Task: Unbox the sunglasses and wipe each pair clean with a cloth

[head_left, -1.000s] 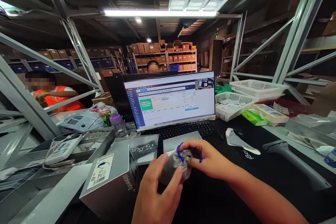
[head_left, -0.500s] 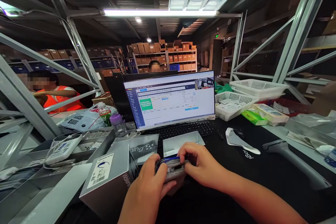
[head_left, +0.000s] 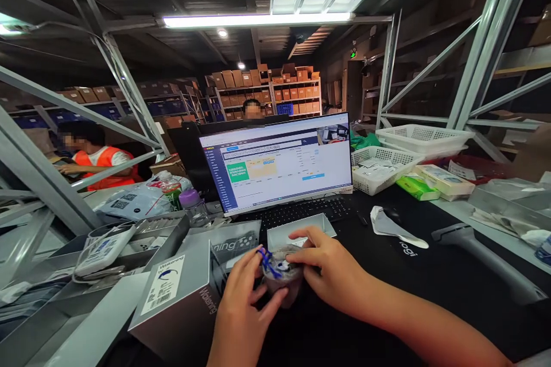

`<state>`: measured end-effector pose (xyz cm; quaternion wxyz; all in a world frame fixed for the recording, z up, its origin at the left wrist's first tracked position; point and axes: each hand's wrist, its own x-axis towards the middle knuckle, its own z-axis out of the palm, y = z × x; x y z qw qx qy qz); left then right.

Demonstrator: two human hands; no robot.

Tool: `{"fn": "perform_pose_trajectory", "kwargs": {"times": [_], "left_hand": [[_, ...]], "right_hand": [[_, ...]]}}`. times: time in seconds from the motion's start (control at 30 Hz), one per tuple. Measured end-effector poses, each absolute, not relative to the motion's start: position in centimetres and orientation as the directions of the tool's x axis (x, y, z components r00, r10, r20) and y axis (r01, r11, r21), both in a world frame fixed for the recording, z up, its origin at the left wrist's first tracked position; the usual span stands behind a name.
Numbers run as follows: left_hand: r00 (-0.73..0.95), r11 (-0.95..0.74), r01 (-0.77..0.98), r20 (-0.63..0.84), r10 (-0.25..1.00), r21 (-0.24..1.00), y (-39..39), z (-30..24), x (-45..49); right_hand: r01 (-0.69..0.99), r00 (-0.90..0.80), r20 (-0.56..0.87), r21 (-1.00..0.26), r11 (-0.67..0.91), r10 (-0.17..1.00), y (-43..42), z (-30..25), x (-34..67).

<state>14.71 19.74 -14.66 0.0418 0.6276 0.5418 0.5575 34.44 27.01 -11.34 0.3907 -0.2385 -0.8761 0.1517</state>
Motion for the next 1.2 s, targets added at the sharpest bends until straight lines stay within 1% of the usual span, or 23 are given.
{"fn": "perform_pose_trajectory", "kwargs": {"times": [0.03, 0.1, 0.17, 0.2, 0.23, 0.27, 0.3, 0.37, 0.4, 0.43, 0.47, 0.5, 0.53, 0.6, 0.67, 0.73, 0.83, 0.9, 0.97, 1.03, 1.07, 1.13, 1.2], "left_hand": [[-0.270, -0.385, 0.534, 0.584, 0.766, 0.752, 19.9, -14.6, 14.7], [-0.334, -0.334, 0.353, 0.451, 0.828, 0.874, 20.1, -14.5, 14.8], [-0.342, -0.304, 0.222, 0.366, 0.866, 0.926, 20.3, -14.5, 14.9], [-0.339, -0.303, 0.194, 0.354, 0.871, 0.933, 20.3, -14.7, 15.0], [-0.339, -0.317, 0.200, 0.369, 0.865, 0.927, 20.3, -15.0, 15.1], [-0.339, -0.343, 0.243, 0.411, 0.847, 0.907, 20.2, -15.4, 15.1], [-0.327, -0.371, 0.327, 0.473, 0.818, 0.869, 20.1, -15.9, 15.2], [-0.252, -0.408, 0.550, 0.611, 0.750, 0.729, 19.9, -17.2, 15.5], [-0.201, -0.404, 0.645, 0.654, 0.729, 0.648, 19.8, -17.8, 15.6], [-0.161, -0.387, 0.712, 0.673, 0.722, 0.586, 19.7, -18.4, 15.8], [-0.143, -0.363, 0.748, 0.668, 0.730, 0.556, 19.6, -18.9, 16.0], [-0.155, -0.337, 0.752, 0.650, 0.744, 0.566, 19.6, -19.2, 16.1], [-0.189, -0.311, 0.730, 0.618, 0.763, 0.609, 19.6, -19.3, 16.2], [-0.281, -0.266, 0.630, 0.533, 0.798, 0.729, 19.7, -19.2, 16.2], [-0.355, -0.244, 0.529, 0.473, 0.806, 0.813, 19.9, -18.7, 15.9], [-0.409, -0.252, 0.469, 0.460, 0.788, 0.847, 20.1, -18.2, 15.5], [-0.434, -0.313, 0.419, 0.491, 0.755, 0.852, 20.1, -17.7, 14.8], [-0.403, -0.354, 0.420, 0.521, 0.753, 0.836, 20.0, -17.5, 14.4], [-0.347, -0.391, 0.452, 0.562, 0.751, 0.802, 19.8, -17.3, 14.1], [-0.290, -0.424, 0.496, 0.605, 0.742, 0.758, 19.6, -17.1, 13.8], [-0.270, -0.433, 0.518, 0.621, 0.735, 0.737, 19.6, -16.9, 13.8], [-0.246, -0.442, 0.557, 0.648, 0.720, 0.703, 19.6, -16.5, 14.0], [-0.251, -0.451, 0.575, 0.672, 0.696, 0.682, 19.8, -15.9, 14.4]], "right_hand": [[0.291, -0.583, 0.606, -0.466, 0.835, 0.541, 27.0, -11.4, 34.4], [0.286, -0.623, 0.550, -0.502, 0.816, 0.557, 26.8, -11.2, 34.5], [0.282, -0.669, 0.472, -0.553, 0.784, 0.574, 26.6, -10.9, 34.7], [0.270, -0.687, 0.442, -0.582, 0.767, 0.577, 26.6, -10.7, 34.8], [0.251, -0.699, 0.423, -0.610, 0.751, 0.577, 26.6, -10.6, 34.8], [0.226, -0.703, 0.417, -0.637, 0.737, 0.576, 26.7, -10.6, 34.7], [0.201, -0.699, 0.424, -0.656, 0.727, 0.576, 26.8, -10.7, 34.6], [0.163, -0.661, 0.468, -0.673, 0.721, 0.586, 27.2, -11.0, 34.0], [0.148, -0.634, 0.498, -0.673, 0.725, 0.591, 27.3, -11.3, 33.7], [0.133, -0.606, 0.530, -0.668, 0.732, 0.593, 27.4, -11.5, 33.4], [0.115, -0.590, 0.555, -0.661, 0.742, 0.587, 27.4, -11.8, 33.1], [0.096, -0.584, 0.575, -0.652, 0.752, 0.573, 27.4, -11.9, 32.9], [0.077, -0.587, 0.587, -0.644, 0.761, 0.557, 27.4, -12.0, 32.8], [0.069, -0.602, 0.586, -0.638, 0.767, 0.542, 27.2, -11.8, 33.0], [0.123, -0.621, 0.544, -0.643, 0.756, 0.564, 27.0, -11.3, 33.4], [0.218, -0.641, 0.489, -0.624, 0.751, 0.592, 27.0, -10.6, 34.1], [0.323, -0.683, 0.450, -0.519, 0.791, 0.574, 26.9, -9.6, 35.1], [0.340, -0.680, 0.484, -0.459, 0.821, 0.552, 26.6, -8.9, 35.9], [0.306, -0.649, 0.557, -0.433, 0.848, 0.518, 26.1, -8.4, 36.6], [0.228, -0.637, 0.623, -0.411, 0.883, 0.454, 25.5, -8.0, 37.1], [0.189, -0.654, 0.633, -0.394, 0.899, 0.415, 25.2, -7.9, 37.2], [0.152, -0.708, 0.608, -0.365, 0.918, 0.359, 24.7, -7.9, 36.9], [0.166, -0.743, 0.568, -0.356, 0.920, 0.354, 24.6, -8.3, 36.3]]}}
